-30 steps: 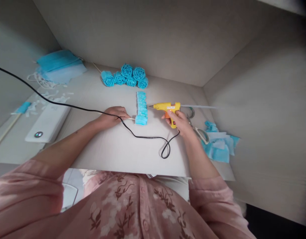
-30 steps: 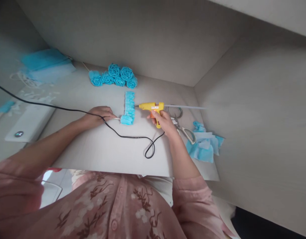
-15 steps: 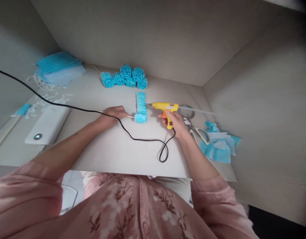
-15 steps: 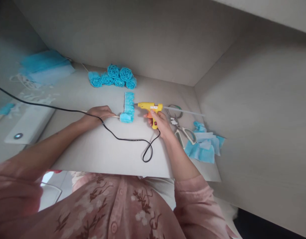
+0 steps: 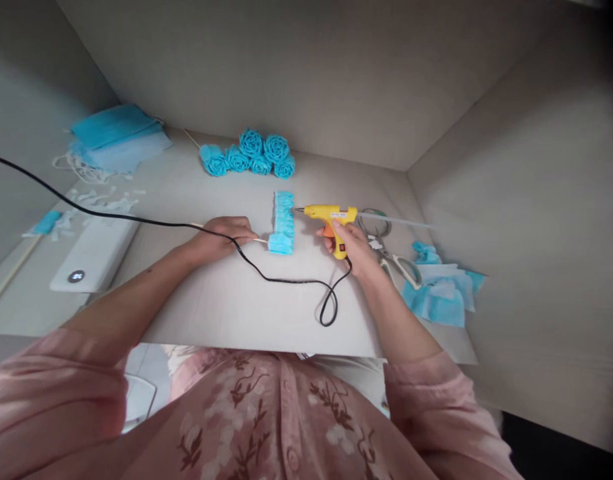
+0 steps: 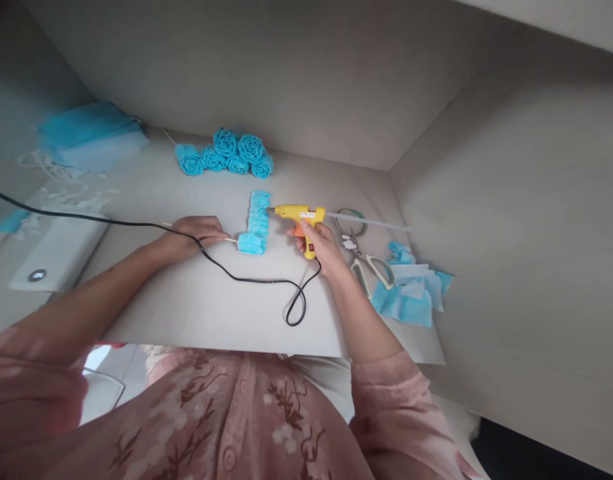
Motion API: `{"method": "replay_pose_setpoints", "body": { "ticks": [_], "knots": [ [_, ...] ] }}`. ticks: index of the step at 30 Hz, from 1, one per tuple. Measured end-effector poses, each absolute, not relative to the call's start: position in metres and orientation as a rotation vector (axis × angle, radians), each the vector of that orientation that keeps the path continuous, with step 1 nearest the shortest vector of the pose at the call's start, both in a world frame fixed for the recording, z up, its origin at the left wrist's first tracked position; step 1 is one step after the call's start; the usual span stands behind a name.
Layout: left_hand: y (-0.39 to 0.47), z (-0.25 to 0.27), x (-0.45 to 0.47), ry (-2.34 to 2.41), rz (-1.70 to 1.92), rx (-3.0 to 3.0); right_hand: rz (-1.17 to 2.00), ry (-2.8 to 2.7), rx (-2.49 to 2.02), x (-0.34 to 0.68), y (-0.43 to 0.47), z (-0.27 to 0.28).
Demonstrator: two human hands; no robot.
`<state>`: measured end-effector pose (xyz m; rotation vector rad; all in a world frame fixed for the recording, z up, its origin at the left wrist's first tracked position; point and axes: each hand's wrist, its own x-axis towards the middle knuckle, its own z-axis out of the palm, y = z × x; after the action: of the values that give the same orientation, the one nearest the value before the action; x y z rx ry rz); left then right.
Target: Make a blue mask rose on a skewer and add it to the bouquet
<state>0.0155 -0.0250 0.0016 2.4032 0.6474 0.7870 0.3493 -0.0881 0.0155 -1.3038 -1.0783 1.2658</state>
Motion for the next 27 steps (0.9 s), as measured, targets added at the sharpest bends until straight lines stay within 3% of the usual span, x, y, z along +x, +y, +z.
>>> {"method": "replay_pose_setpoints", "body": {
  "ticks": [14,27],
  "knots": [
    [-0.02,-0.006,0.02,0.887,0.573,2.589,1.236,-1.202,-1.38,0.348,-0.092,0.022],
    [-0.011,-0.008,0.018,0.719,0.802,2.637,1.32,-1.246,-1.326,0.35,-0.092,0.018]
  ]
}}
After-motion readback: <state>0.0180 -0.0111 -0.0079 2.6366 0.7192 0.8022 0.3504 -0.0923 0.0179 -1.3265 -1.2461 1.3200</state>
